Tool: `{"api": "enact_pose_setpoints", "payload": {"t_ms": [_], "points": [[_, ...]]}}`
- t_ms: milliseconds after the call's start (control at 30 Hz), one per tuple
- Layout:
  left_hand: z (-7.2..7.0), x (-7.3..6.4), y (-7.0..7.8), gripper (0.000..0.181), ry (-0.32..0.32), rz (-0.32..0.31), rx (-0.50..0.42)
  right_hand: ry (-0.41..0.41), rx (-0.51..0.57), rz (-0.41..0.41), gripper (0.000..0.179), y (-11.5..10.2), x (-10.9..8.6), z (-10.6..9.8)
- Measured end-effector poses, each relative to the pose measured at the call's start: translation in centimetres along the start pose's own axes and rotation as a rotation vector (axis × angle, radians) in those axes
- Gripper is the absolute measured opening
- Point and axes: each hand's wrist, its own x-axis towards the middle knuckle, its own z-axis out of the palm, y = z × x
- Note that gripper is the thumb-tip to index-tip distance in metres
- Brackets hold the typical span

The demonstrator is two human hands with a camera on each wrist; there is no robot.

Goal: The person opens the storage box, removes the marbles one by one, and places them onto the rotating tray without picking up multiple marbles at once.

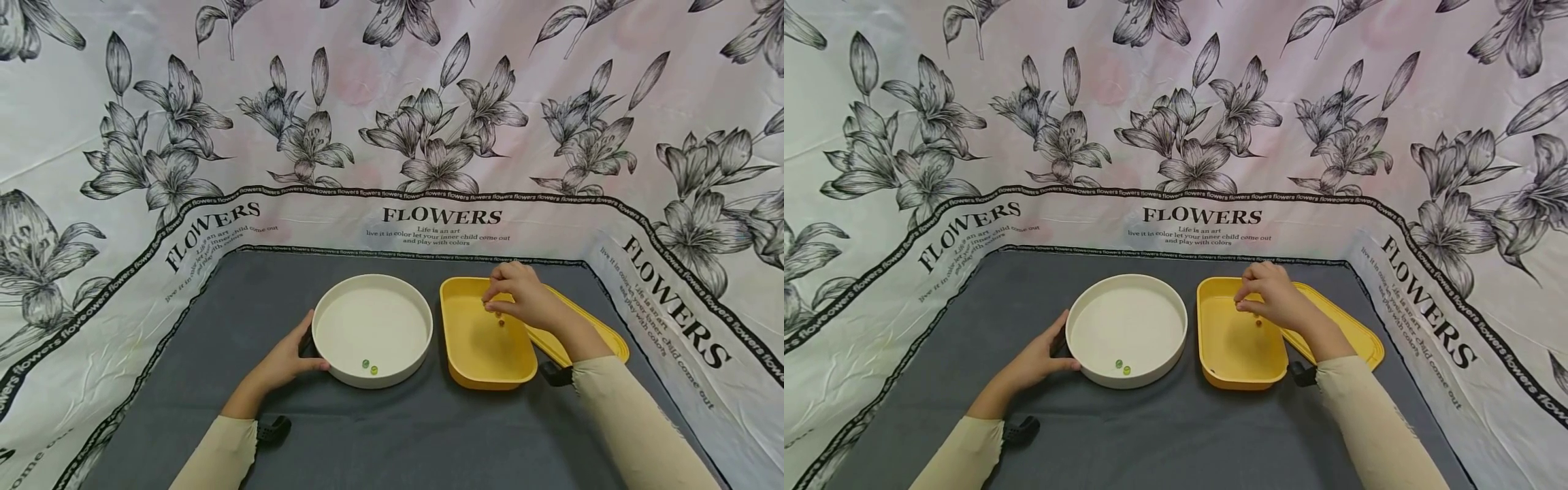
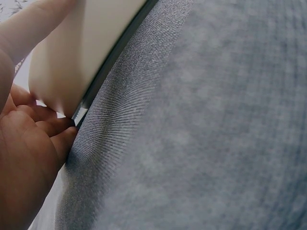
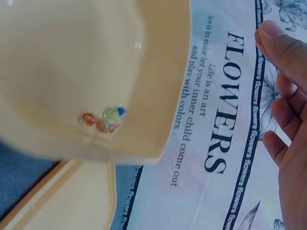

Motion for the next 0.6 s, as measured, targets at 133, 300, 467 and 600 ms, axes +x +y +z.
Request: {"api": "enact_pose_setpoints", "payload": {"t_ms": [133,300,467,600], "points": [[0.0,0.0,0.0,0.126,-0.002,0.004,-0.008,0.007,0.029,-0.024,0.011,-0.5,0.8,0.1],[0.0,0.0,-0.1,0.126,-0.001,-0.003,-0.012,0.011,0.052,-0.048,0.011,-1.3,2.0,0.0],[-0.1,0.0,-0.2,0.127,-0.002,-0.007,-0.012,-0.012,0.073,-0.049,0.009,-2.2,3.2,0.0],[-0.1,0.0,-0.1,0.127,0.0,-0.006,-0.01,-0.021,0.098,-0.061,0.007,-2.8,4.2,0.4]]}}
